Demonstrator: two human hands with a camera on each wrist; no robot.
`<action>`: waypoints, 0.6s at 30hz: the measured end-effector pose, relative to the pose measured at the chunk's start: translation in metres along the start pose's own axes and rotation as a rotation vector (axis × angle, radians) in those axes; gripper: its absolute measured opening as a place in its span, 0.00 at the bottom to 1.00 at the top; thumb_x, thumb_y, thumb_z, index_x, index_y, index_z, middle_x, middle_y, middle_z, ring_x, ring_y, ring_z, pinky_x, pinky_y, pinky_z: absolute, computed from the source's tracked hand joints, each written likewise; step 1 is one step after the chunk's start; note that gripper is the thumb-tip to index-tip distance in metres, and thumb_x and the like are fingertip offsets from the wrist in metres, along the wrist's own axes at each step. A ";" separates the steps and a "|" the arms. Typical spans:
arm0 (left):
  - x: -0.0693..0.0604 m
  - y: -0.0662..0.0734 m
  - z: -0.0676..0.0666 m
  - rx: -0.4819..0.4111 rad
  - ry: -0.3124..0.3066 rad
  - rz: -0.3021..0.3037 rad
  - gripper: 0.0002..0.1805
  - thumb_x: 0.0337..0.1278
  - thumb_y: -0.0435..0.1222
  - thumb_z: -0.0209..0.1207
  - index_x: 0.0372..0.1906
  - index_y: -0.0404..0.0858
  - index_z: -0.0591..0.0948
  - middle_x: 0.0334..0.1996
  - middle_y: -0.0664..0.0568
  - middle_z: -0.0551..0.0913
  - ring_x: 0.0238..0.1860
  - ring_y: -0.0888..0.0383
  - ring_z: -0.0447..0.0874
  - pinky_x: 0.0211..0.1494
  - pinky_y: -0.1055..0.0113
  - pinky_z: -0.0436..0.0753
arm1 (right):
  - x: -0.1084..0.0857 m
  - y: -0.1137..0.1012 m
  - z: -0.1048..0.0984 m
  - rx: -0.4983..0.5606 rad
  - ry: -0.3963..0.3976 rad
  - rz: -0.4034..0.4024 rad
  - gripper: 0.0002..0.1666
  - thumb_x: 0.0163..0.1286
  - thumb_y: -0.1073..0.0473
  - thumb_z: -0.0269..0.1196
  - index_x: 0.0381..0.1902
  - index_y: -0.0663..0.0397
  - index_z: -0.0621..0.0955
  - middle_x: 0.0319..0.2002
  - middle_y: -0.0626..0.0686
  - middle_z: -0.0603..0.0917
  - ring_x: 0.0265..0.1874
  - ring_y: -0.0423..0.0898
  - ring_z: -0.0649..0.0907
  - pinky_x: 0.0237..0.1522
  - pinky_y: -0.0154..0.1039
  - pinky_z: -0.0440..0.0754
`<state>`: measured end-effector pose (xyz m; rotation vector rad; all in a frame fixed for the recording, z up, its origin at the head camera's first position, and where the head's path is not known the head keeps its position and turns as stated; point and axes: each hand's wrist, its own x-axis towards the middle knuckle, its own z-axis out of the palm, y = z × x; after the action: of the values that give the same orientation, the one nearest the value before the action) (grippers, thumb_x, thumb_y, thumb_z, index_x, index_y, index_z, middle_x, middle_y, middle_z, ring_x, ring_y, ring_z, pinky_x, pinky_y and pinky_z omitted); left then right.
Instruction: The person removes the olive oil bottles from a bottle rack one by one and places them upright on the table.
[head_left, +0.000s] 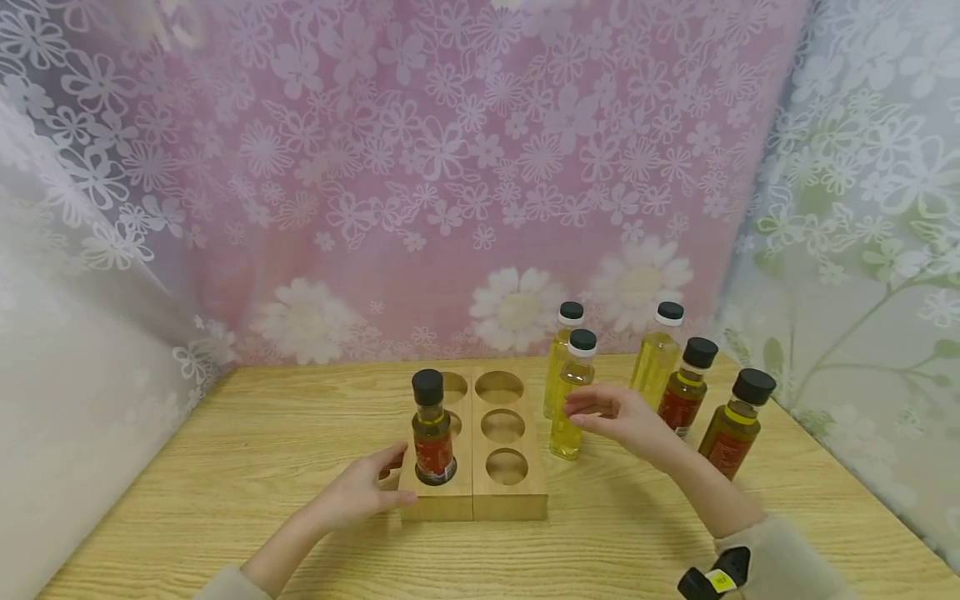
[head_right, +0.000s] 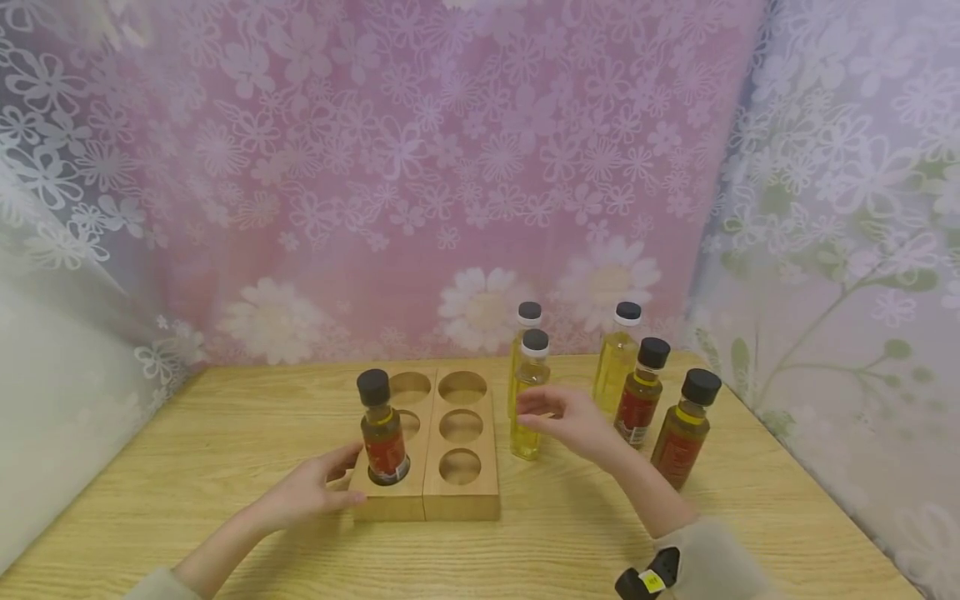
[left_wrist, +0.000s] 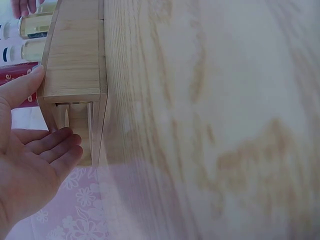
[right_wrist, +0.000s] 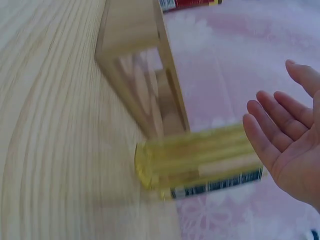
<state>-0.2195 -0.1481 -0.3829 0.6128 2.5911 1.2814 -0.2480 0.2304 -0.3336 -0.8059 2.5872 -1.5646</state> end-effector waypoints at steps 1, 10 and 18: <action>0.000 0.000 0.000 0.001 0.001 -0.003 0.48 0.51 0.46 0.65 0.68 0.24 0.56 0.63 0.29 0.63 0.60 0.32 0.64 0.59 0.40 0.66 | 0.002 -0.003 0.003 0.004 -0.008 -0.014 0.24 0.66 0.58 0.61 0.55 0.70 0.74 0.47 0.63 0.80 0.45 0.45 0.81 0.44 0.34 0.79; 0.000 -0.001 -0.001 0.013 0.001 0.001 0.48 0.51 0.47 0.65 0.68 0.24 0.56 0.63 0.29 0.63 0.59 0.32 0.65 0.58 0.41 0.67 | 0.024 -0.023 0.032 0.022 -0.072 -0.057 0.27 0.64 0.55 0.63 0.57 0.63 0.74 0.49 0.58 0.80 0.48 0.50 0.79 0.46 0.35 0.79; 0.002 -0.003 0.000 0.017 0.001 -0.004 0.48 0.51 0.47 0.65 0.68 0.24 0.56 0.63 0.29 0.63 0.59 0.32 0.65 0.58 0.41 0.67 | 0.042 -0.029 0.061 -0.005 -0.117 -0.176 0.29 0.62 0.54 0.64 0.57 0.64 0.73 0.49 0.58 0.80 0.47 0.52 0.79 0.44 0.41 0.79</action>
<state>-0.2219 -0.1487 -0.3851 0.6102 2.6056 1.2599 -0.2564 0.1517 -0.3294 -1.1175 2.4988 -1.5016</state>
